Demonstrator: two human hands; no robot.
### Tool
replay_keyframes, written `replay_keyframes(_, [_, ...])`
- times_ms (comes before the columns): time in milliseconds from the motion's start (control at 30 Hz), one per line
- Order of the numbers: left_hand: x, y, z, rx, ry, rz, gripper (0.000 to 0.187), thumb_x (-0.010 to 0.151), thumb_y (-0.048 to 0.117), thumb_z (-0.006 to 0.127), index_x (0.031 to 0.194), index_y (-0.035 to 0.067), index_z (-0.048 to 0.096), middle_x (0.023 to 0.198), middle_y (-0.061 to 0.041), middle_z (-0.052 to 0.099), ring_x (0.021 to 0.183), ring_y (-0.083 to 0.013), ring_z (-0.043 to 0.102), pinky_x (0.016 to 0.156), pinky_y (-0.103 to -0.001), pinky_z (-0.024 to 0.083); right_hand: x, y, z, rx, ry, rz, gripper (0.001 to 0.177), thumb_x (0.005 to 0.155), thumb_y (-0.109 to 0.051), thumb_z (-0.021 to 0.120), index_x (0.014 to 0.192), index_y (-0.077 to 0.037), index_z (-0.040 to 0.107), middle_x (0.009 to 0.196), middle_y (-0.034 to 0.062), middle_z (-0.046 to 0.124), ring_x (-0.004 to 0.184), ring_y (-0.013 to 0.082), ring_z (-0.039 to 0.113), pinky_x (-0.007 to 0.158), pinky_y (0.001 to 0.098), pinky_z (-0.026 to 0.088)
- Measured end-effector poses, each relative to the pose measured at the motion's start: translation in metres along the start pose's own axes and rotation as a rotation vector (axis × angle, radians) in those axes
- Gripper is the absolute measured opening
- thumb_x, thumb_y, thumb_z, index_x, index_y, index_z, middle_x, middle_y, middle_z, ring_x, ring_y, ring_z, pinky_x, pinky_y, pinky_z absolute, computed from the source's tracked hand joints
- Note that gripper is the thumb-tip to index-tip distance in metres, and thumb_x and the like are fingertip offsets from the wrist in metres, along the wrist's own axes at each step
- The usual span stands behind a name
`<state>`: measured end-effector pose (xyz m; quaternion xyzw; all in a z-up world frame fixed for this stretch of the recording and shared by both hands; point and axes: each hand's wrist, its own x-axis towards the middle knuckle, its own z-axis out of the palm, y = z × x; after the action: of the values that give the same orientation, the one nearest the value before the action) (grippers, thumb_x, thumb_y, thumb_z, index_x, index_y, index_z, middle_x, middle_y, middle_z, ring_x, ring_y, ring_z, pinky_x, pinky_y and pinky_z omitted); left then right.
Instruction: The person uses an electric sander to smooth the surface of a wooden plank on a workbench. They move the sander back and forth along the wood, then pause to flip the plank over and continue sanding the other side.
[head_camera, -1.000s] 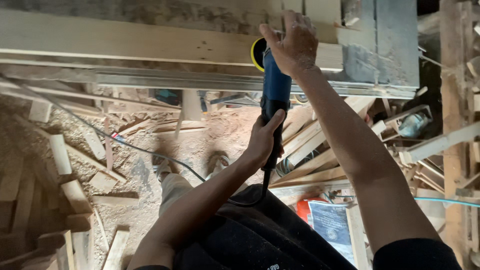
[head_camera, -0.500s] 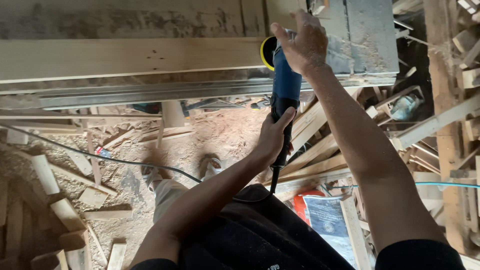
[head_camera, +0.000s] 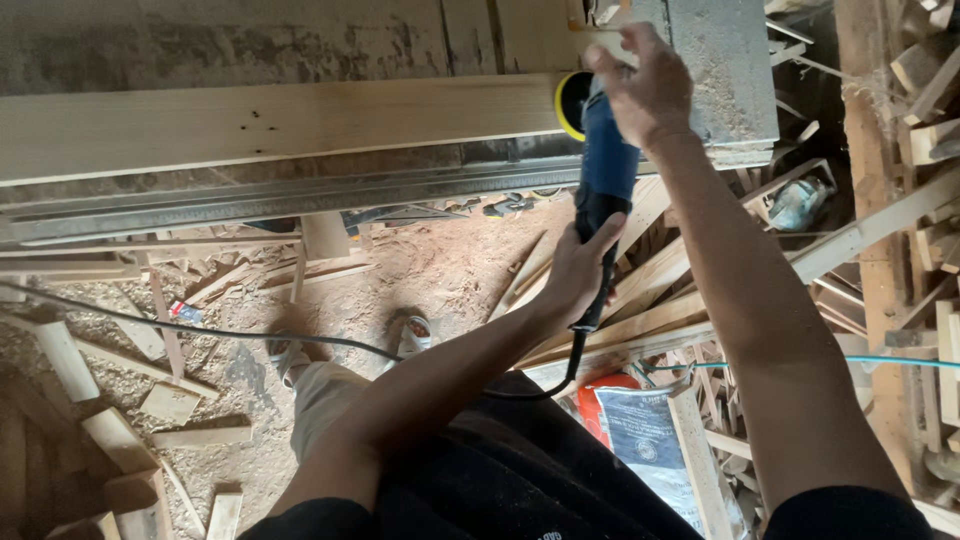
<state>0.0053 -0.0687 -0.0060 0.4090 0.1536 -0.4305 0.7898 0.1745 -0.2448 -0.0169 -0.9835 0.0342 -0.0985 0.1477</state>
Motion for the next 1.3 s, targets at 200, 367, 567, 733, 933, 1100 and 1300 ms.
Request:
replay_keyframes(200, [0.009,0.006,0.004,-0.004,0.093,0.058,0.054,0.089,0.054,0.063,0.110,0.007,0.046,0.065,-0.010,0.046,0.039,-0.0234,0.051,0.036,-0.038,0.040,0.021,0.005,0.010,0.154,-0.013,-0.132,0.058,0.111,-0.055,0.059,0.136,-0.003,0.064,0.115,0.0218,0.081,0.103,0.0402,0.076,0.081,0.0508,0.058])
replay_keyframes(367, [-0.020,0.025,-0.031,-0.044,0.163,0.100,0.055,0.088,0.052,0.064,0.111,0.005,0.050,0.066,-0.011,0.046,0.040,-0.0246,0.050,0.036,-0.037,0.042,0.034,-0.060,0.036,0.161,-0.050,-0.171,0.057,0.109,-0.056,0.059,0.132,-0.004,0.067,0.116,0.0180,0.082,0.106,0.0361,0.076,0.086,0.0474,0.056])
replay_keyframes(567, [-0.059,0.043,-0.095,-0.169,0.236,0.189,0.051,0.089,0.049,0.068,0.107,0.005,0.051,0.062,-0.009,0.043,0.035,-0.0228,0.045,0.033,-0.035,0.039,0.039,-0.162,0.070,0.175,-0.082,-0.244,0.056,0.106,-0.062,0.056,0.127,-0.012,0.069,0.109,0.0118,0.084,0.104,0.0352,0.077,0.082,0.0496,0.054])
replay_keyframes(733, [-0.109,0.066,-0.153,-0.176,0.243,0.226,0.051,0.094,0.047,0.064,0.117,0.003,0.052,0.066,-0.010,0.046,0.039,-0.0231,0.049,0.037,-0.034,0.042,0.027,-0.260,0.082,0.246,-0.158,-0.300,0.065,0.103,-0.062,0.057,0.132,-0.005,0.068,0.123,0.0189,0.080,0.111,0.0377,0.075,0.091,0.0504,0.053])
replay_keyframes(933, [-0.145,0.082,-0.229,-0.218,0.264,0.314,0.047,0.094,0.045,0.066,0.107,0.000,0.054,0.059,-0.013,0.047,0.036,-0.0273,0.050,0.035,-0.037,0.045,0.019,-0.363,0.105,0.209,-0.237,-0.319,0.083,0.099,-0.075,0.040,0.140,-0.007,0.065,0.125,0.0120,0.080,0.108,0.0334,0.076,0.087,0.0492,0.055])
replay_keyframes(1100, [-0.183,0.102,-0.289,-0.277,0.298,0.343,0.048,0.095,0.043,0.067,0.113,0.003,0.048,0.060,-0.015,0.048,0.037,-0.0271,0.048,0.034,-0.038,0.044,0.017,-0.437,0.137,0.262,-0.215,-0.440,0.085,0.101,-0.076,0.037,0.137,-0.003,0.064,0.125,0.0208,0.078,0.112,0.0417,0.073,0.087,0.0537,0.055])
replay_keyframes(1300, [-0.227,0.127,-0.355,-0.294,0.392,0.360,0.051,0.093,0.046,0.068,0.113,0.002,0.051,0.059,-0.014,0.044,0.034,-0.0297,0.051,0.028,-0.039,0.041,0.011,-0.537,0.164,0.288,-0.249,-0.439,0.092,0.095,-0.082,0.035,0.135,-0.005,0.065,0.120,0.0168,0.081,0.113,0.0378,0.074,0.095,0.0528,0.053])
